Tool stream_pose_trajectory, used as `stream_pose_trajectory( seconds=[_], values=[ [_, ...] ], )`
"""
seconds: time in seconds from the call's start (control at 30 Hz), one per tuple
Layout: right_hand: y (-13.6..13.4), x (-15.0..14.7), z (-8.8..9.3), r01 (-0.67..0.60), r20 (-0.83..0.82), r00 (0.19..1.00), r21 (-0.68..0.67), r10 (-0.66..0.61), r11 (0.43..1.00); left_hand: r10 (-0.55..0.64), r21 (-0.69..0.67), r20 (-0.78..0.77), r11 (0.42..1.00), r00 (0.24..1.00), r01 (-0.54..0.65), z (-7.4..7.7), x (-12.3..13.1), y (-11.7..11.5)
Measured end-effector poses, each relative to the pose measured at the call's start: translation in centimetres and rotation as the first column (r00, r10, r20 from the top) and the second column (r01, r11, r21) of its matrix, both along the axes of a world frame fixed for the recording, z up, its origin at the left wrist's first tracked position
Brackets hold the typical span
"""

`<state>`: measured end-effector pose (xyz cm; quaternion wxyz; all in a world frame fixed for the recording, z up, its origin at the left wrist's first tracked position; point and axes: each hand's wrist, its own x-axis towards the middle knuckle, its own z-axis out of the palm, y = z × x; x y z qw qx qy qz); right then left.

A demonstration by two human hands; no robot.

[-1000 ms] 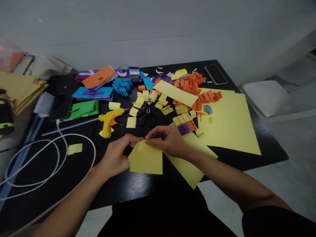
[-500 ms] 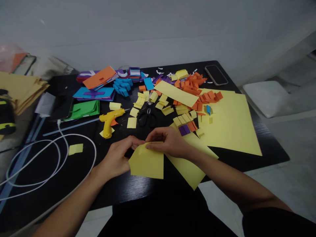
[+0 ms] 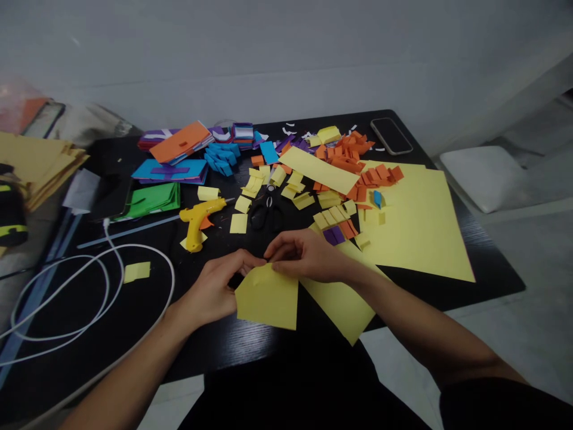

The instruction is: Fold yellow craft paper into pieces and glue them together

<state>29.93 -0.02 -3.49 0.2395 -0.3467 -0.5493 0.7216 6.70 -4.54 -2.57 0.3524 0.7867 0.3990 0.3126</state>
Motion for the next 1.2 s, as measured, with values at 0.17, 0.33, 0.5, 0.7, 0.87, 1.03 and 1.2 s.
stream_pose_trajectory(
  seconds=[0.17,0.33,0.5,0.7,0.87,1.03,1.2],
  values=[
    [-0.5,-0.7,-0.4,0.02,0.047,0.999,0.09,-0.024,0.996,-0.035,-0.013,-0.01,0.999,0.999,0.035,-0.1,0.1,-0.1],
    [-0.7,-1.1,-0.5,0.01,0.052,0.999,0.095,-0.015,0.995,-0.055,-0.028,-0.021,0.998,0.998,0.055,-0.4,0.0,-0.1],
    [-0.7,-1.0,-0.4,0.009,0.053,0.998,0.104,-0.015,0.995,-0.069,-0.054,-0.03,0.996,0.997,0.067,-0.6,-0.1,-0.2],
    [-0.9,-1.1,-0.6,0.071,0.016,0.997,0.12,-0.073,0.99,-0.018,-0.12,-0.014,0.993,1.0,0.016,-0.9,-0.3,-0.1],
    [-0.8,-0.8,-0.1,0.036,0.095,0.993,0.283,-0.065,0.959,0.056,-0.169,0.064,0.985,0.996,-0.045,-1.2,-0.2,-0.3],
    [-0.7,-0.6,0.4,0.013,0.125,0.99,0.4,-0.069,0.916,0.15,-0.171,0.106,0.977,0.983,-0.13,-1.2,0.1,-0.3],
    [-1.0,-0.6,0.1,0.019,0.155,0.982,0.5,-0.111,0.866,0.174,-0.159,0.103,0.975,0.979,-0.157,-0.9,0.2,-0.3]
  ],
)
